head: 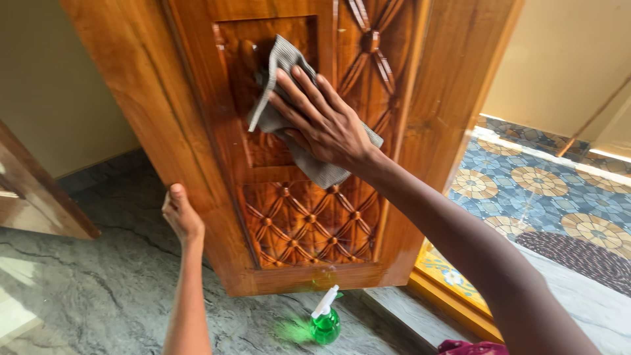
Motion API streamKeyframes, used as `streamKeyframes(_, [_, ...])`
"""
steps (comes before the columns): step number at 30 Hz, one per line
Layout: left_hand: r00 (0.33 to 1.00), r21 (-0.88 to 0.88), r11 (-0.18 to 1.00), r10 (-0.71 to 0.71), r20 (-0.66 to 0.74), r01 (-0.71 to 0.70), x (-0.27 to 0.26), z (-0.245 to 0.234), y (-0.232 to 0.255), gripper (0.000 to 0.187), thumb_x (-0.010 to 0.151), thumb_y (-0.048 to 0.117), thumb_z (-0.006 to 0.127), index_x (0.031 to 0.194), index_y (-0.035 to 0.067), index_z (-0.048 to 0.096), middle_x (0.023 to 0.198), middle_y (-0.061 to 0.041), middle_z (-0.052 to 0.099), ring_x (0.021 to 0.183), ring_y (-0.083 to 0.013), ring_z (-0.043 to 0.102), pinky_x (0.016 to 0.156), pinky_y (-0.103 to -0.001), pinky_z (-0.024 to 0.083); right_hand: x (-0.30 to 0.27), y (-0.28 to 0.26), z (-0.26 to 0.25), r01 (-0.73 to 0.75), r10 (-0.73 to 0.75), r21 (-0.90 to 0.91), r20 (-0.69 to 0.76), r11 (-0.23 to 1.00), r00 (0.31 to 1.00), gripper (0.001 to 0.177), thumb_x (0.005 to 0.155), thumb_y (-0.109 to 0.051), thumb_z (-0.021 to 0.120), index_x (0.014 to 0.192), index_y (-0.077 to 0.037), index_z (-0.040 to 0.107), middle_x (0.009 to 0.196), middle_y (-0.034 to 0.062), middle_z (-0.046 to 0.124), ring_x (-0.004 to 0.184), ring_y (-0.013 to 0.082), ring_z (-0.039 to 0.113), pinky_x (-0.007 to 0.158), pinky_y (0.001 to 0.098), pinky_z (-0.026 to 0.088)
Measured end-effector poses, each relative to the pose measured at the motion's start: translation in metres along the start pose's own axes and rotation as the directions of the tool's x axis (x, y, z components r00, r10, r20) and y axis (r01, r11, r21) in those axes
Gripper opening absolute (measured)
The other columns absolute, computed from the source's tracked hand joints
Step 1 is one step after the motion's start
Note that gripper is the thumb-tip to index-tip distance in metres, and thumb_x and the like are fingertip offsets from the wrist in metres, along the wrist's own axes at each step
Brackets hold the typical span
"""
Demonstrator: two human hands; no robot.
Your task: The person is cleaning a wooden door with intricate carvings using a cloth and a spray bottle. They wipe the door surface thoroughly, focusing on the carved details.
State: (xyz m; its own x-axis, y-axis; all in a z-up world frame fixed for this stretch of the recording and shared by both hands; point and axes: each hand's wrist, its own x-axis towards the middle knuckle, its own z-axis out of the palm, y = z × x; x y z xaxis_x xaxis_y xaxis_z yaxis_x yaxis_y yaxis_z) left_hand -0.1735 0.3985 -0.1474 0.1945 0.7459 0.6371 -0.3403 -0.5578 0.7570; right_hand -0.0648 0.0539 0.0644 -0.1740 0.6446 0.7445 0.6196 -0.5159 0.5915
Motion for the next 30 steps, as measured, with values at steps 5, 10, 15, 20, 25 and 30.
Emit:
streamKeyframes(5, [0.983, 0.103, 0.983, 0.16, -0.091, -0.15, -0.02, 0.004, 0.066, 0.059, 0.114, 0.056, 0.049, 0.125, -0.002, 0.055, 0.112, -0.012, 0.067, 0.103, -0.0213, 0.063, 0.085, -0.039, 0.049, -0.076, 0.035, -0.01, -0.066, 0.065, 0.007, 0.117, 0.998, 0.991, 0.063, 0.105, -0.05, 0.06, 0.154, -0.01, 0.053, 0.166, 0.017, 0.036, 0.157, 0.0321, 0.029, 0.126, 0.0565, 0.019])
streamKeyframes(10, [0.892, -0.051, 0.9, 0.436, 0.119, -0.433, -0.104, 0.024, 0.187, 0.032, 0.121, 0.032, 0.047, 0.123, 0.0, 0.044, 0.115, -0.012, 0.048, 0.09, -0.0261, 0.053, 0.085, -0.041, 0.049, -0.146, 0.071, -0.019, -0.254, 0.262, -0.083, 0.108, 0.964, 0.959, 0.06, 0.102, -0.053, 0.066, 0.138, -0.005, 0.063, 0.164, 0.0224, 0.038, 0.156, 0.0358, 0.029, 0.123, 0.065, 0.014])
streamKeyframes(15, [0.541, -0.301, 0.936, 0.159, 0.826, 0.183, -0.187, 0.019, 0.203, 0.028, 0.117, 0.029, 0.049, 0.12, 0.001, 0.046, 0.113, -0.012, 0.049, 0.091, -0.0257, 0.054, 0.085, -0.041, 0.049, -0.184, 0.11, -0.025, -0.331, 0.334, -0.045, 0.077, 0.943, 0.94, 0.067, 0.104, -0.048, 0.068, 0.146, 0.003, 0.06, 0.166, 0.0279, 0.035, 0.157, 0.0442, 0.026, 0.126, 0.0651, 0.013])
streamKeyframes(20, [0.367, -0.13, 0.923, -0.014, 0.93, 0.363, -0.254, 0.003, 0.185, 0.025, 0.114, 0.026, 0.051, 0.117, 0.002, 0.047, 0.112, -0.012, 0.05, 0.091, -0.0254, 0.055, 0.086, -0.04, 0.049, -0.18, 0.115, -0.025, -0.289, 0.288, -0.008, 0.102, 0.957, 0.952, 0.062, 0.105, -0.033, 0.067, 0.15, 0.007, 0.054, 0.167, 0.0323, 0.028, 0.16, 0.0468, 0.024, 0.13, 0.0604, 0.015])
streamKeyframes(25, [0.323, -0.026, 0.908, -0.121, 0.938, 0.418, -0.302, -0.027, 0.203, 0.022, 0.111, 0.023, 0.053, 0.114, 0.002, 0.049, 0.11, -0.011, 0.051, 0.092, -0.0251, 0.055, 0.087, -0.04, 0.049, -0.131, 0.112, -0.041, -0.279, 0.273, 0.126, 0.056, 0.952, 0.96, 0.07, 0.1, -0.026, 0.066, 0.157, 0.009, 0.043, 0.167, 0.0345, 0.024, 0.157, 0.052, 0.02, 0.131, 0.0627, 0.016])
streamKeyframes(30, [0.294, 0.03, 0.901, -0.173, 0.94, 0.434, -0.335, -0.051, 0.215, 0.018, 0.107, 0.02, 0.054, 0.111, 0.003, 0.05, 0.109, -0.011, 0.052, 0.093, -0.0247, 0.056, 0.087, -0.039, 0.049, -0.066, 0.129, -0.081, -0.453, 0.429, 0.18, 0.16, 0.873, 0.889, 0.07, 0.096, -0.031, 0.061, 0.157, -0.004, 0.04, 0.168, 0.0289, 0.022, 0.16, 0.0491, 0.016, 0.138, 0.0584, 0.015])
